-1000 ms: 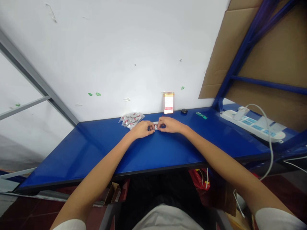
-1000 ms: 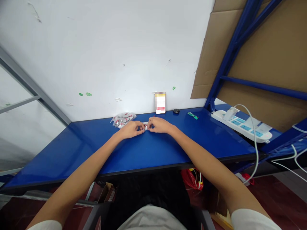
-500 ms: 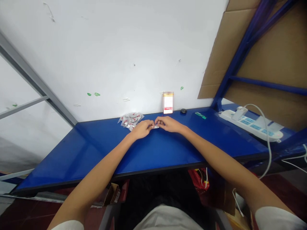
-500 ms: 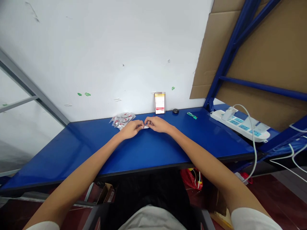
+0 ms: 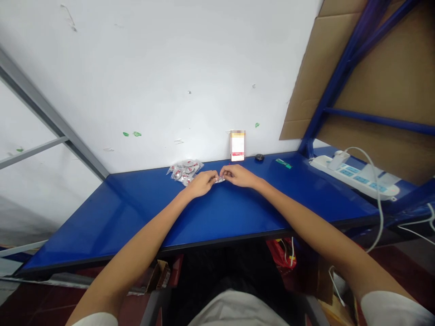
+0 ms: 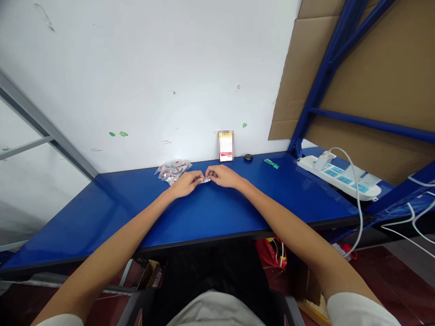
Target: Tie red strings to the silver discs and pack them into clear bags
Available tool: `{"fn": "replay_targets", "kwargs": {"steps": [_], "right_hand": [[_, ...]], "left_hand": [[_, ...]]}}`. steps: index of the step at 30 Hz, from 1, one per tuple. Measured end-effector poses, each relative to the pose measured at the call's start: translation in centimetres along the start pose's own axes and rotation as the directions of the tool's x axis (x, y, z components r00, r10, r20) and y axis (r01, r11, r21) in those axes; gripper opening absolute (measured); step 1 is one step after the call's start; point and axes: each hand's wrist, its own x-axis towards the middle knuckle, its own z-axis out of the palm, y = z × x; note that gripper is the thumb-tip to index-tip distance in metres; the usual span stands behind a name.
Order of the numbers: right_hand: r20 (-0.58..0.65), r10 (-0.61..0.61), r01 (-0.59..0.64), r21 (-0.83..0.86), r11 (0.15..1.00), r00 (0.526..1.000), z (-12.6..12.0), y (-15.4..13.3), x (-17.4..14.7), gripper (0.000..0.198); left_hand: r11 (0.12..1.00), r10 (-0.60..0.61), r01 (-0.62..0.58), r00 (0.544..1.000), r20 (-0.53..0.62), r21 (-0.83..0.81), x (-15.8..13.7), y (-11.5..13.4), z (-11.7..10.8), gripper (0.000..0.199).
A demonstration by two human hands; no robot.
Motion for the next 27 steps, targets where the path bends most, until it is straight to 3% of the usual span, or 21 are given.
{"fn": "replay_targets", "kwargs": {"steps": [2, 8, 15, 17, 22, 27], "right_hand": [[0.007, -0.027, 0.027, -0.035, 0.999, 1.000, -0.4, -0.3, -0.2, 0.012], [-0.018, -0.095, 0.092, -0.126, 0.988, 0.995, -1.1, -0.7, -0.5, 0.031], [-0.008, -0.106, 0.106, -0.055, 0.993, 0.994, -0.8, -0.9, -0.3, 0.015], [-0.012, -0.090, 0.090, -0.030, 0.995, 0.996, -0.9, -1.2, -0.2, 0.020], [-0.030, -0.074, 0.073, -0.022, 0.997, 0.997, -1.0, -1.5, -0.2, 0.017], [-0.030, -0.080, 0.080, -0.007, 0.997, 0.996, -1.2, -1.3, -0.2, 0.013]], "left_hand": [[0.999, -0.030, 0.030, 0.999, -0.021, -0.042, 0.0, 0.0, 0.0, 0.018], [0.933, -0.202, 0.181, 0.979, -0.037, -0.312, -0.1, -0.4, 0.3, 0.019], [0.777, -0.296, 0.283, 0.953, 0.070, -0.563, 0.1, -0.7, 0.1, 0.019], [0.781, -0.304, 0.288, 0.950, 0.064, -0.554, 0.1, -0.7, 0.0, 0.018], [0.887, -0.265, 0.225, 0.963, -0.043, -0.404, 0.0, -0.3, -0.1, 0.018], [0.987, -0.118, 0.100, 0.983, -0.139, -0.129, 0.0, 0.3, -0.4, 0.026]]}}
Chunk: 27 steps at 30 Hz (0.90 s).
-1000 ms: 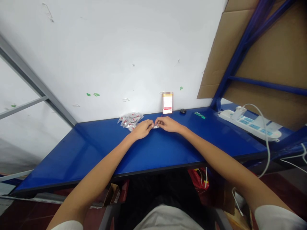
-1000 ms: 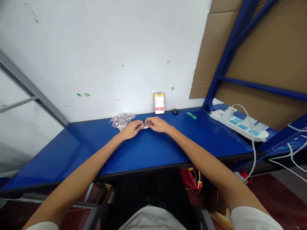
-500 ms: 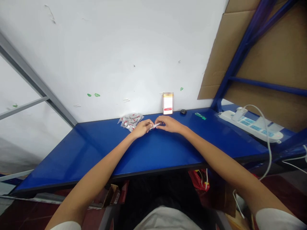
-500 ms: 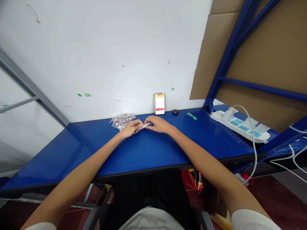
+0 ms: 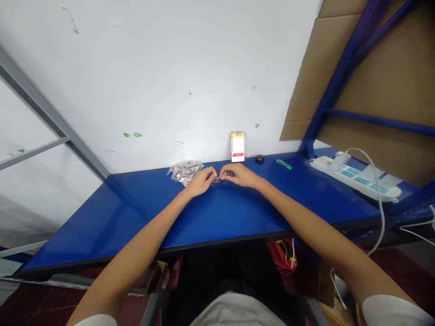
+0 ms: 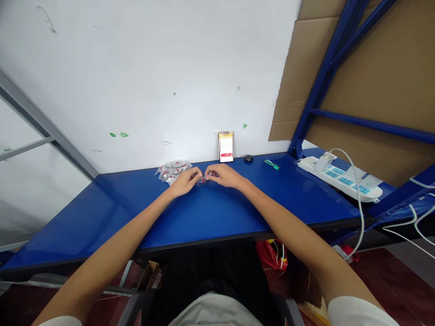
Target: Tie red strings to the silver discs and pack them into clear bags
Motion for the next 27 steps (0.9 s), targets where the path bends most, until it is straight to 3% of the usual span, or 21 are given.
{"fn": "replay_targets", "kwargs": {"steps": [5, 18, 27], "right_hand": [[-0.014, -0.042, 0.042, -0.027, 0.999, 0.999, 0.1, 0.5, 0.0, 0.014], [-0.082, -0.087, 0.081, -0.074, 0.994, 0.993, 0.2, 0.8, 0.2, 0.012], [-0.061, -0.077, 0.070, -0.114, 0.991, 0.995, 0.2, 1.3, 0.3, 0.013]], "left_hand": [[0.987, 0.102, -0.107, 0.994, 0.043, 0.122, -0.1, 0.3, -0.7, 0.030], [0.980, 0.072, -0.085, 0.994, 0.077, 0.179, -0.2, 0.5, -0.7, 0.022], [0.984, 0.080, -0.093, 0.992, 0.095, 0.149, -0.3, 1.1, -0.3, 0.022]]}}
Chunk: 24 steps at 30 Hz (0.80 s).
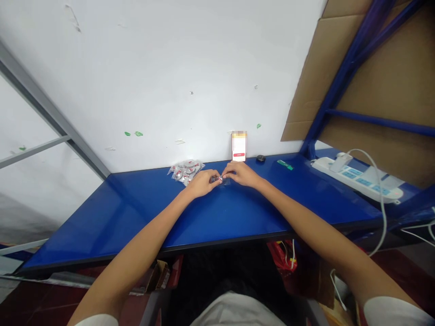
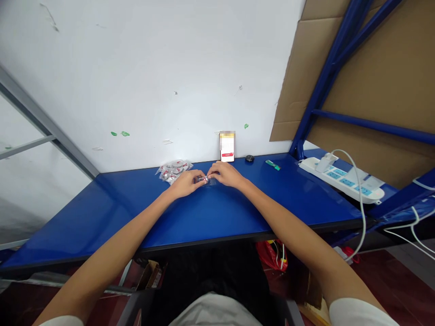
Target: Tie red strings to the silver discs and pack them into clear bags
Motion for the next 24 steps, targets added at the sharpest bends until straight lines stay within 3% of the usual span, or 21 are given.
{"fn": "replay_targets", "kwargs": {"steps": [8, 16, 19, 24], "right_hand": [[0.004, 0.043, -0.043, -0.011, 0.999, 0.999, 0.10, -0.26, -0.06, 0.015], [0.047, 0.062, -0.063, 0.024, 0.998, 0.997, 0.05, -0.30, -0.34, 0.011], [0.062, 0.069, -0.071, 0.042, 0.997, 0.996, 0.14, -0.41, -0.41, 0.019], [0.072, 0.126, -0.134, 0.113, 0.985, 0.989, 0.23, -0.26, -0.27, 0.010]], "left_hand": [[0.999, -0.011, 0.014, 0.998, -0.062, 0.040, -0.10, -0.45, 0.39, 0.028], [0.998, -0.004, 0.007, 0.999, -0.048, 0.057, -0.03, -0.26, 0.34, 0.024], [0.998, 0.007, -0.003, 0.998, -0.056, 0.060, 0.00, -0.17, 0.23, 0.021], [1.000, 0.010, -0.009, 1.000, -0.026, 0.019, 0.11, -0.36, 0.16, 0.019]]}}
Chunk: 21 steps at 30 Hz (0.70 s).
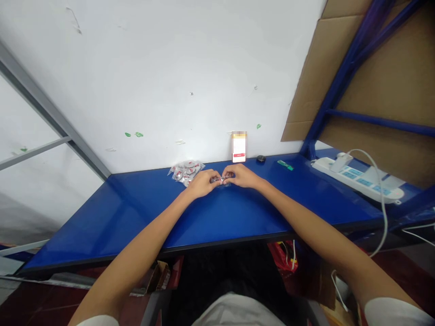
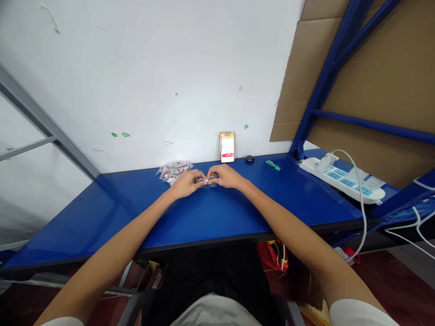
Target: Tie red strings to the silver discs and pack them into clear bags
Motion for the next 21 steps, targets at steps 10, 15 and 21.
{"fn": "replay_targets", "kwargs": {"steps": [10, 15, 21], "right_hand": [[0.016, 0.046, -0.047, 0.064, 0.997, 0.999, 0.08, 0.20, 0.06, 0.007], [0.017, 0.050, -0.051, 0.060, 0.997, 0.999, 0.09, 0.30, 0.00, 0.007], [-0.049, 0.007, -0.007, -0.010, 1.000, 0.999, 0.29, -0.22, 0.01, 0.015]], "left_hand": [[0.998, -0.035, 0.037, 0.998, 0.045, -0.060, -0.05, 0.30, -0.47, 0.025], [0.999, -0.037, 0.038, 0.998, 0.043, -0.033, -0.01, 0.20, -0.56, 0.027], [0.998, -0.014, 0.014, 1.000, 0.005, 0.060, 0.18, -0.43, -0.66, 0.021]]}}
